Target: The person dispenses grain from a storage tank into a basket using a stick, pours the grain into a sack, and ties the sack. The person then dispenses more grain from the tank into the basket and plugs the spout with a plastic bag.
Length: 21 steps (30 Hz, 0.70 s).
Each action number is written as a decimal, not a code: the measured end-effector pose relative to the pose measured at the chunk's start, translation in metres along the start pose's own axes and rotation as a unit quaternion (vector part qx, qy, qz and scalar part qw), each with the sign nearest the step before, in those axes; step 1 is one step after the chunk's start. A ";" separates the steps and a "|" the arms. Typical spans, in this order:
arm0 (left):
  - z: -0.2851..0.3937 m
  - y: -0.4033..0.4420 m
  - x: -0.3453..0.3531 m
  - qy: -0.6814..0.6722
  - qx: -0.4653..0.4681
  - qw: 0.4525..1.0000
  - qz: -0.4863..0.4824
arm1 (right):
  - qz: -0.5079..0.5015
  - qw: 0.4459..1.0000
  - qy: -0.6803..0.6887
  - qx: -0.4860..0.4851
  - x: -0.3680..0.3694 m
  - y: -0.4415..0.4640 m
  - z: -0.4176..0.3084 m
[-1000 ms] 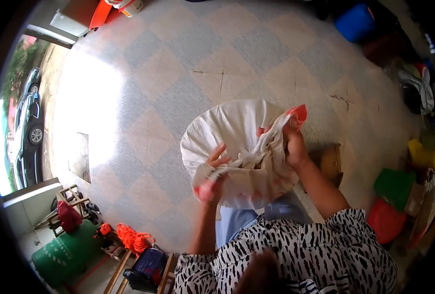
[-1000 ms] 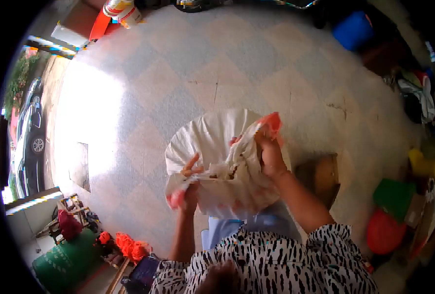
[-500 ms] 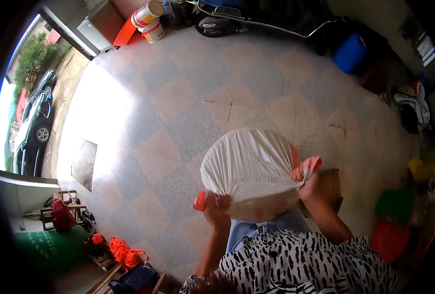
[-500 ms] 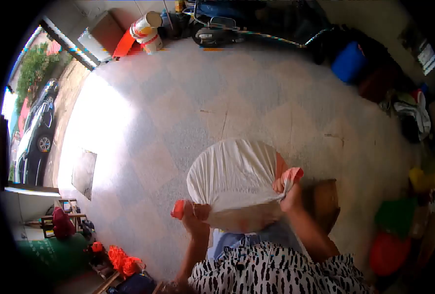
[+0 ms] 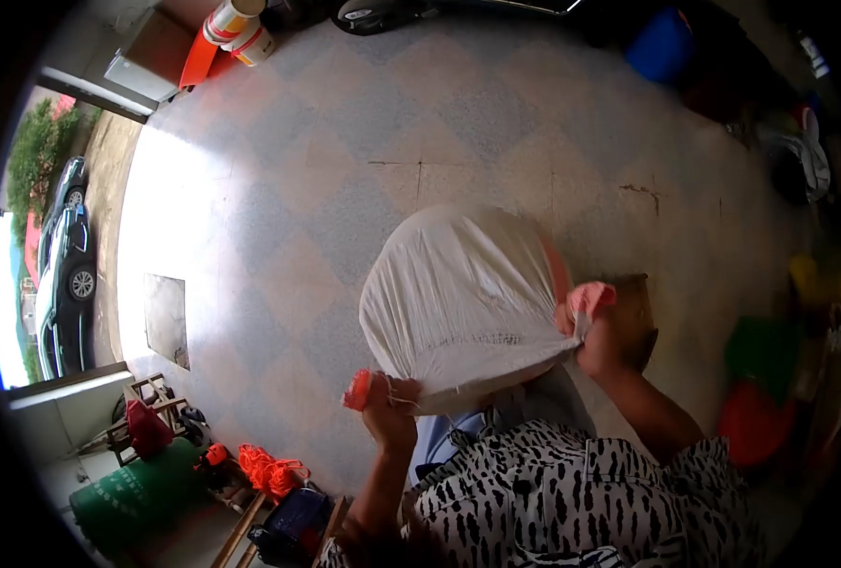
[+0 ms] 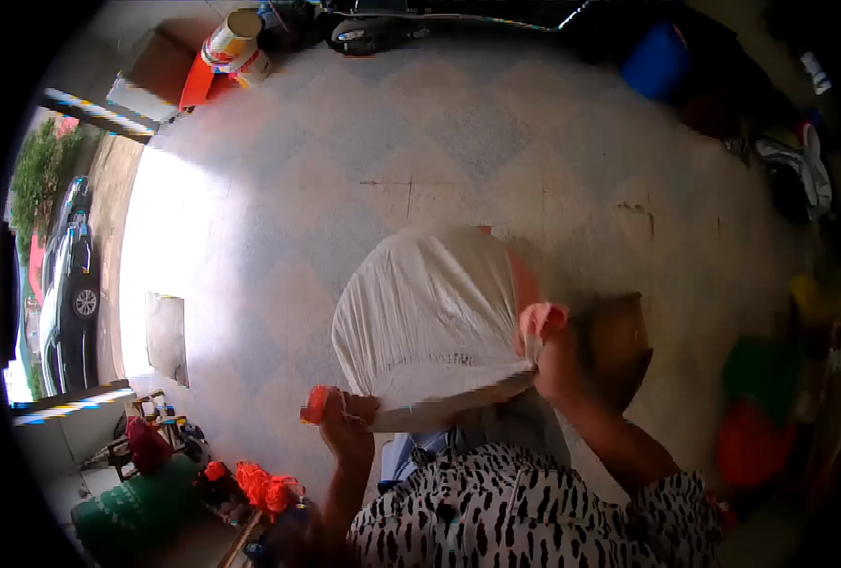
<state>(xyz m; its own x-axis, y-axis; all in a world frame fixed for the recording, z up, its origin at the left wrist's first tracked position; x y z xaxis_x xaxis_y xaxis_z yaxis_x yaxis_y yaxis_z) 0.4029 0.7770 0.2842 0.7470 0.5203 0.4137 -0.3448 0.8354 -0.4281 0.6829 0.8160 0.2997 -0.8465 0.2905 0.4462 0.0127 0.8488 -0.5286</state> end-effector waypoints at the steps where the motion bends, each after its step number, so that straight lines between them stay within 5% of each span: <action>1: -0.008 0.024 0.007 -0.020 -0.023 0.999 0.011 | 0.047 0.998 0.023 0.018 0.003 0.030 -0.004; 2: -0.016 0.053 0.029 0.029 0.011 0.998 0.059 | 0.095 0.994 0.047 0.040 0.005 0.066 0.001; 3: -0.025 0.083 0.037 0.056 0.022 0.995 0.079 | 0.144 0.985 -0.062 -0.068 0.005 0.104 0.006; 4: -0.026 0.108 0.033 -0.113 0.017 0.993 -0.037 | 0.146 0.984 0.075 0.068 0.005 0.121 0.005; 6: -0.004 0.128 0.068 -0.050 0.059 0.997 0.031 | 0.125 0.989 0.069 0.050 0.016 0.151 -0.019; 7: -0.001 0.144 0.067 -0.100 0.086 0.991 -0.020 | 0.105 0.991 0.072 0.033 0.028 0.156 -0.023; 11: 0.009 0.169 0.063 -0.153 0.050 0.986 0.033 | 0.114 0.985 0.106 0.069 0.056 0.168 -0.035; 13: 0.008 0.174 0.057 -0.169 0.040 0.983 0.067 | 0.133 0.990 0.036 0.032 0.058 0.173 -0.047; 15: -0.004 0.178 0.046 -0.238 0.008 0.971 -0.026 | 0.112 0.973 -0.196 -0.047 0.060 0.157 -0.079; 17: -0.002 0.167 0.066 -0.217 -0.007 0.975 0.040 | 0.202 0.810 -0.421 -0.354 0.083 0.121 -0.107; 19: -0.005 0.165 0.075 -0.142 -0.012 0.989 0.050 | 0.054 0.721 -0.579 -0.378 0.119 0.088 -0.100; 21: -0.009 0.175 0.080 -0.164 -0.038 0.985 0.027 | -0.128 0.557 -0.744 -0.347 0.152 0.088 -0.058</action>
<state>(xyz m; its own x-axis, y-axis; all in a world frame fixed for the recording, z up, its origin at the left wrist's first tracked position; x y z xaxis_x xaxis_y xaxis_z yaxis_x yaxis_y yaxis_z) 0.4076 0.9629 0.2355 0.5008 0.6036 0.6204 -0.3262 0.7955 -0.5106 0.5861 0.9609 0.3630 -0.3650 -0.1285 -0.9221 -0.4438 0.8947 0.0510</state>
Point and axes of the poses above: each hand's wrist, its own y-axis towards the middle knuckle, its own x-axis out of the palm, z = x × y, the point moved 1 cm from there along y, towards the middle knuckle, and after that the axes turned 14 degrees about x, right-handed, at the moved point
